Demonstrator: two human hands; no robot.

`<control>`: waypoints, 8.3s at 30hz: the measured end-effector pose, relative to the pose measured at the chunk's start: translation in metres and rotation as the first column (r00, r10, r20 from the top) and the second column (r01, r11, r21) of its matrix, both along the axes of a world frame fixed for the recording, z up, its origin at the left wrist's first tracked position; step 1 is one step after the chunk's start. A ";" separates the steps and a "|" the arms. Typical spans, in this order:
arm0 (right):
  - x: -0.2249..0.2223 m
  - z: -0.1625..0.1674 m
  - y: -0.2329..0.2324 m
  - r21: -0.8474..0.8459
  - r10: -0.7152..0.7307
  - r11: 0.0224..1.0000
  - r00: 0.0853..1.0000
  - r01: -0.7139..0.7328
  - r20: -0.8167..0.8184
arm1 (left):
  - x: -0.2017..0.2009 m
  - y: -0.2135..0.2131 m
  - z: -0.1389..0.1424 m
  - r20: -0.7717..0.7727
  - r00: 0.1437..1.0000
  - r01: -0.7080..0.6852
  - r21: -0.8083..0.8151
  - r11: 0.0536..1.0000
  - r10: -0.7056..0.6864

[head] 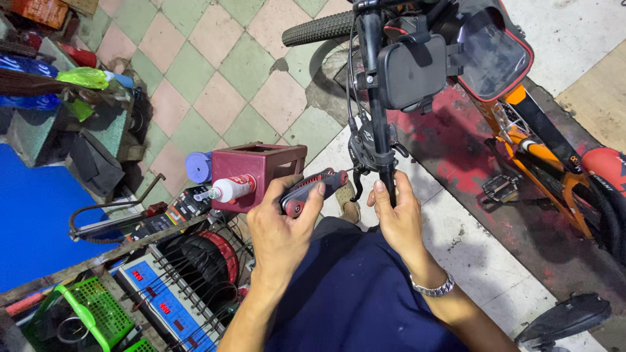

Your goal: The person adjusts the front brake caliper and handlebar components of a bicycle using a multi-tool hex key set and applying fluid from a syringe. They manipulate the tool to tighten screws on the brake assembly and handle a bottle of fluid.

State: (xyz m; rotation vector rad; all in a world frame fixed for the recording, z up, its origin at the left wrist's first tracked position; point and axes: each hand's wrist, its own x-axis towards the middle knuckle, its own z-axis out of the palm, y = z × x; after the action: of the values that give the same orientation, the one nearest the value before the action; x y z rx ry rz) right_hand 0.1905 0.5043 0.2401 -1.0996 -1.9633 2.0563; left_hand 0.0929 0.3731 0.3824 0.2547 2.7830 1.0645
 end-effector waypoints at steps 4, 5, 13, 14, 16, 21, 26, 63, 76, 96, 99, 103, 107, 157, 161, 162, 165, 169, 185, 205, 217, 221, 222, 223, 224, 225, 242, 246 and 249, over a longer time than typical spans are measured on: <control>0.000 0.000 0.001 0.012 0.011 1.000 1.000 -0.011 -0.015 | -0.004 -0.003 0.001 0.010 0.996 0.091 -0.007 0.996 -0.091; 0.000 0.000 0.001 0.012 0.011 1.000 1.000 -0.011 -0.013 | -0.005 -0.005 0.001 0.043 0.995 0.096 -0.027 0.995 -0.095; 0.000 -0.004 0.000 -0.014 -0.007 1.000 1.000 0.007 -0.014 | -0.013 -0.015 0.001 -0.099 0.933 0.345 -0.032 0.938 -0.346; 0.000 -0.005 0.000 -0.007 -0.008 1.000 1.000 0.008 -0.012 | -0.014 -0.016 0.001 -0.112 0.921 0.371 -0.034 0.928 -0.372; 0.000 -0.005 0.000 -0.002 -0.010 1.000 1.000 0.010 -0.005 | -0.017 -0.018 0.000 -0.159 0.889 0.428 -0.042 0.903 -0.429; -0.001 -0.004 0.000 0.002 -0.017 1.000 0.999 0.017 -0.034 | -0.023 -0.022 -0.001 -0.209 0.823 0.522 -0.084 0.849 -0.527; 0.001 -0.006 0.001 -0.002 -0.012 1.000 1.000 0.012 -0.018 | -0.028 -0.024 -0.003 -0.187 0.800 0.563 -0.097 0.821 -0.571; -0.006 -0.040 0.025 -0.562 0.208 0.791 0.970 -0.242 -0.126 | 0.003 -0.078 -0.109 0.593 0.805 -0.487 0.671 0.559 -0.010; -0.001 -0.058 0.023 -0.422 0.251 0.854 0.951 -0.304 -0.178 | 0.009 -0.078 -0.113 0.596 0.803 -0.481 0.665 0.571 -0.018; -0.007 -0.047 0.025 -0.476 0.232 0.829 0.956 -0.292 -0.182 | 0.008 -0.078 -0.116 0.653 0.757 -0.544 0.615 0.570 0.017; -0.006 -0.057 0.023 -0.427 0.142 0.882 0.977 -0.198 -0.160 | 0.008 -0.078 -0.117 0.658 0.753 -0.540 0.613 0.577 0.005; -0.007 -0.066 0.024 -0.377 0.182 0.897 0.970 -0.231 -0.161 | 0.008 -0.080 -0.118 0.659 0.752 -0.540 0.608 0.582 0.008; -0.010 -0.057 0.024 -0.470 0.192 0.849 0.970 -0.241 -0.151 | 0.008 -0.083 -0.119 0.657 0.754 -0.541 0.605 0.585 0.018; -0.010 -0.051 0.028 -0.401 0.257 0.860 0.946 -0.317 -0.197 | 0.015 -0.080 -0.122 0.685 0.727 -0.564 0.562 0.605 0.042; -0.011 -0.054 0.026 -0.418 0.197 0.871 0.962 -0.259 -0.187 | 0.015 -0.077 -0.124 0.680 0.732 -0.559 0.562 0.610 0.045; -0.011 -0.057 0.026 -0.412 0.160 0.885 0.973 -0.216 -0.167 | 0.015 -0.077 -0.124 0.678 0.734 -0.558 0.565 0.608 0.043; -0.010 -0.070 0.026 -0.377 0.189 0.895 0.967 -0.241 -0.169 | 0.014 -0.079 -0.124 0.698 0.715 -0.582 0.557 0.592 0.047; -0.009 -0.074 0.026 -0.372 0.195 0.895 0.966 -0.246 -0.169 | 0.013 -0.081 -0.125 0.676 0.736 -0.555 0.576 0.599 0.032; 0.003 -0.088 0.026 -0.412 0.169 0.878 0.964 -0.243 -0.206 | 0.021 -0.074 -0.131 0.693 0.719 -0.596 0.577 0.558 0.053; 0.038 -0.053 0.018 -0.479 0.133 0.844 0.960 -0.240 -0.247 | 0.071 -0.003 -0.122 0.828 0.560 -0.678 0.469 0.566 -0.015; 0.052 -0.046 0.012 -0.308 0.225 0.917 0.967 -0.252 -0.119 | 0.093 0.011 -0.127 0.838 0.545 -0.576 0.360 0.734 0.017; 0.062 -0.053 0.007 -0.424 0.242 0.859 0.957 -0.287 -0.159 | 0.063 -0.018 -0.155 0.925 0.291 -0.495 0.364 0.789 -0.244; 0.066 -0.054 0.006 -0.450 0.237 0.846 0.957 -0.287 -0.165 | 0.056 -0.023 -0.164 0.931 0.154 -0.453 0.364 0.814 -0.331; 0.069 -0.055 0.005 -0.487 0.236 0.821 0.954 -0.298 -0.185 | 0.052 -0.025 -0.174 0.929 0.245 -0.432 0.361 0.826 -0.277; 0.072 -0.055 0.003 -0.522 0.231 0.795 0.950 -0.308 -0.208 | 0.050 -0.029 -0.182 0.914 0.336 -0.409 0.358 0.839 -0.226; 0.075 -0.054 0.000 -0.556 0.226 0.766 0.945 -0.321 -0.235 | 0.049 -0.032 -0.188 0.886 0.429 -0.386 0.354 0.852 -0.174; 0.075 -0.066 0.002 -0.421 0.246 0.848 0.942 -0.324 -0.230 | -0.019 -0.068 -0.190 0.761 0.478 -0.207 0.582 0.786 -0.438; 0.073 -0.063 0.001 -0.349 0.158 0.905 0.955 -0.242 -0.252 | -0.021 -0.078 -0.181 0.779 0.455 -0.177 0.554 0.813 -0.432; 0.070 -0.070 0.000 -0.243 0.138 0.949 0.958 -0.200 -0.251 | -0.021 -0.084 -0.180 0.791 0.461 -0.188 0.530 0.827 -0.402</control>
State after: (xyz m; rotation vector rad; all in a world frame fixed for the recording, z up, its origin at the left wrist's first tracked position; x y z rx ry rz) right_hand 0.2609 0.5039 0.1697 -0.7025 -1.7617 2.4687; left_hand 0.0721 0.2889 0.2025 -0.0734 1.4306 1.4047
